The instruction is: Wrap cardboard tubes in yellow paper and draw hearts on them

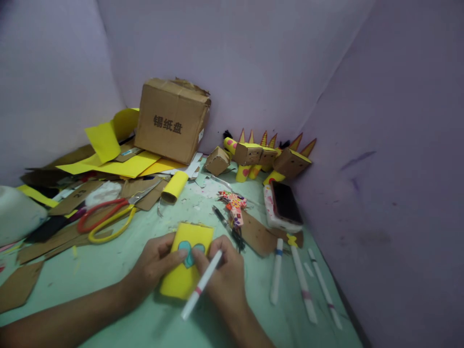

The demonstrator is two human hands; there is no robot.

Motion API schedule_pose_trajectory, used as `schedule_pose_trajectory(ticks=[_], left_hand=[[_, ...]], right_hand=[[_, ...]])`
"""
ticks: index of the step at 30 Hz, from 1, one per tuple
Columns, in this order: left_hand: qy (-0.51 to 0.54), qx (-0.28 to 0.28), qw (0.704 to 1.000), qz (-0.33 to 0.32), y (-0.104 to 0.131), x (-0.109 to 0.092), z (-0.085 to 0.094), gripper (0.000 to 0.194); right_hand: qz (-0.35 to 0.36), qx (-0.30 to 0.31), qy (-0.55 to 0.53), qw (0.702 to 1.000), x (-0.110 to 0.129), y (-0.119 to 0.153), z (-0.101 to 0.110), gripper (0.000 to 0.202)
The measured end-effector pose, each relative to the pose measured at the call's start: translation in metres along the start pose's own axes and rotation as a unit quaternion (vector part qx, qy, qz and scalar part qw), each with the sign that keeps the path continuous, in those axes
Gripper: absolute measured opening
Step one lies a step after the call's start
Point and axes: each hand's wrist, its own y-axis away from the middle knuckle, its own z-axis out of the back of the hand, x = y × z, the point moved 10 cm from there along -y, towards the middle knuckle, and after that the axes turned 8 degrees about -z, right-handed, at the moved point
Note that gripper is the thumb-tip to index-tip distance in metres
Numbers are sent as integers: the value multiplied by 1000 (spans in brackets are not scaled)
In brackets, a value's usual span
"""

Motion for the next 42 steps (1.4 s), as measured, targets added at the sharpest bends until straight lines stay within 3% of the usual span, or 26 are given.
schedule_pose_trajectory(ticks=[24,34,42], left_hand=[[0,10,1000,8,2,0,-2,36],[-56,-3,998,-7,1,-4,-1,39],[-48,-18,999,1,-1,-7,2,38]], right_hand=[[8,-13,8,1000,3,2,1,36],[0,30,-19,999,-4,-1,-4,35],[-76,64,-74,992,-9,-7,-8,35]])
